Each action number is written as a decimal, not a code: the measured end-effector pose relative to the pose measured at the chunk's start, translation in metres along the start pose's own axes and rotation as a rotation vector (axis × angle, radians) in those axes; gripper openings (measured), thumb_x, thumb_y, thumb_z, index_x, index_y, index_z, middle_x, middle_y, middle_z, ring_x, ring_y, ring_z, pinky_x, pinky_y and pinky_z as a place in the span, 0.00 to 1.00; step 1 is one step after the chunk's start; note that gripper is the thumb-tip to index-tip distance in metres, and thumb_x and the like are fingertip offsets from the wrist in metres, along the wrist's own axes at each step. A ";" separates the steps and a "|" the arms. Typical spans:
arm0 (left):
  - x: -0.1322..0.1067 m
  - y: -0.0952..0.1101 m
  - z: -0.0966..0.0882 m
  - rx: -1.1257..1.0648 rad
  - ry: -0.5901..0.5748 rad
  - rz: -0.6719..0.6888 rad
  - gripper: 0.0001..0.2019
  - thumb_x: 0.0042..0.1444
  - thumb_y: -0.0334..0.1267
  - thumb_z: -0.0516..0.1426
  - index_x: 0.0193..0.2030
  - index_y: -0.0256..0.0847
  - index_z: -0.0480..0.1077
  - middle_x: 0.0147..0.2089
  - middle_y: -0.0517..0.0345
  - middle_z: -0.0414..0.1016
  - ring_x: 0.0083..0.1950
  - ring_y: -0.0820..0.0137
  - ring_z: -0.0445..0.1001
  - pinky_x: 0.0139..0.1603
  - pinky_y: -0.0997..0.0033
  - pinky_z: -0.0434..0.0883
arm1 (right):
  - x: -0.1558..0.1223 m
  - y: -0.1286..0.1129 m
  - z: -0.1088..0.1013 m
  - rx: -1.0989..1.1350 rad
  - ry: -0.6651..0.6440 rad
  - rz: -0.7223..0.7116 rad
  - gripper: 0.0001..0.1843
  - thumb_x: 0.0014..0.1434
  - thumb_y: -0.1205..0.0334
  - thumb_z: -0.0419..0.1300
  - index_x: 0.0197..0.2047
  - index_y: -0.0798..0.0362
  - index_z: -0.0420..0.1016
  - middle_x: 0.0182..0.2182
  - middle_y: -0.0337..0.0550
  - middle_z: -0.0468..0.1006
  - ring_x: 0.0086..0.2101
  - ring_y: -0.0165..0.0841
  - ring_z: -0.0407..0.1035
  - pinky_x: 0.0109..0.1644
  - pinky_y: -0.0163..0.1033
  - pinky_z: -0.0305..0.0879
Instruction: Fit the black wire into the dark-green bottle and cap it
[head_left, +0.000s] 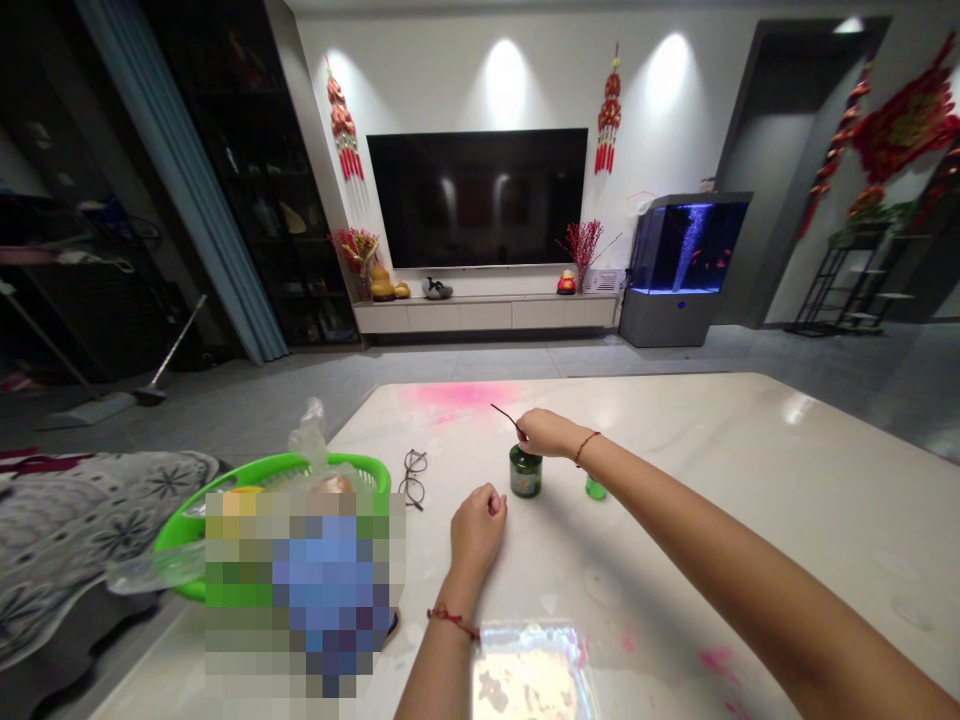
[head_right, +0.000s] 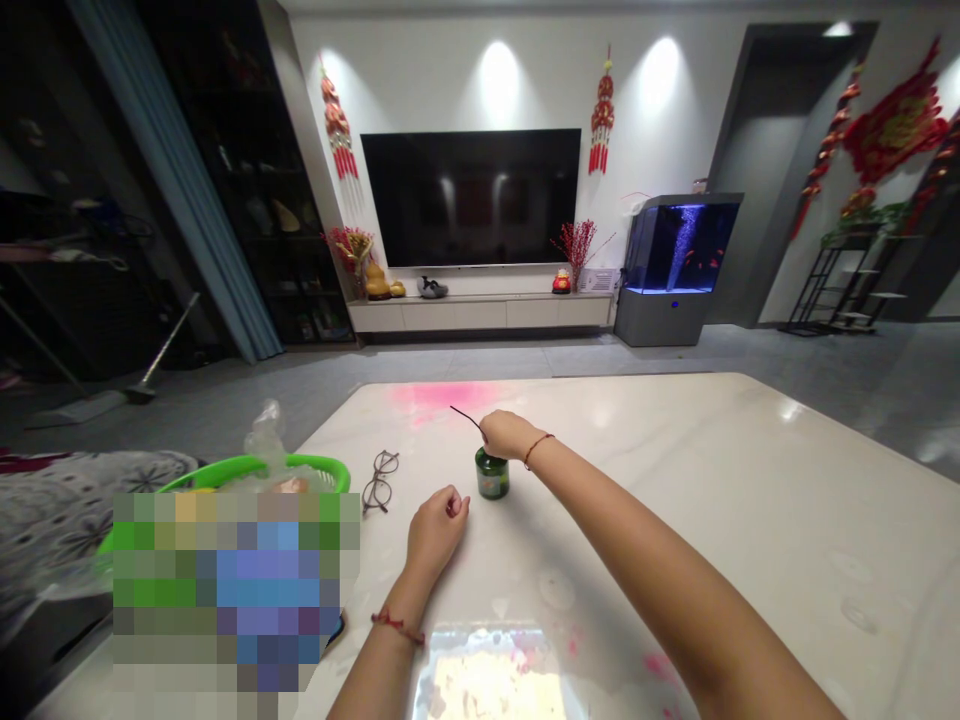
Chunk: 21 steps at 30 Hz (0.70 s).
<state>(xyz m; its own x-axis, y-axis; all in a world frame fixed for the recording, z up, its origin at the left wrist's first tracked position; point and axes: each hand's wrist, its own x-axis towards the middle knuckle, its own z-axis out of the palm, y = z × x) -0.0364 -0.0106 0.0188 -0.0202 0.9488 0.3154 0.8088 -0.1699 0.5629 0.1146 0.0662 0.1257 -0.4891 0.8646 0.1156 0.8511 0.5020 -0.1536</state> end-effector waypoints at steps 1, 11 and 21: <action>0.000 0.001 0.000 0.005 -0.009 -0.004 0.11 0.52 0.36 0.49 0.21 0.41 0.54 0.23 0.64 0.62 0.25 0.74 0.60 0.27 0.75 0.51 | 0.001 -0.001 -0.002 -0.018 -0.016 0.001 0.06 0.46 0.72 0.58 0.28 0.59 0.77 0.30 0.56 0.78 0.35 0.42 0.73 0.37 0.37 0.63; -0.004 0.007 0.004 0.018 -0.064 0.024 0.09 0.50 0.31 0.48 0.21 0.41 0.54 0.22 0.64 0.61 0.25 0.74 0.58 0.27 0.74 0.50 | 0.018 -0.005 -0.014 -0.074 -0.136 0.023 0.09 0.35 0.74 0.63 0.27 0.62 0.78 0.28 0.59 0.79 0.34 0.43 0.74 0.34 0.36 0.65; -0.005 0.007 0.006 0.007 -0.087 0.055 0.08 0.49 0.30 0.48 0.22 0.41 0.56 0.24 0.64 0.62 0.26 0.74 0.60 0.28 0.74 0.51 | 0.021 0.010 -0.019 -0.013 -0.231 -0.011 0.04 0.39 0.66 0.64 0.24 0.54 0.79 0.21 0.42 0.78 0.26 0.33 0.71 0.31 0.34 0.63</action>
<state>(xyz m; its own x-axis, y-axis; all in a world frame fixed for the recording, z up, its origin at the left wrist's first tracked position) -0.0269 -0.0148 0.0166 0.0751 0.9576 0.2781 0.8113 -0.2208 0.5413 0.1161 0.0888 0.1456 -0.5280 0.8419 -0.1111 0.8470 0.5125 -0.1412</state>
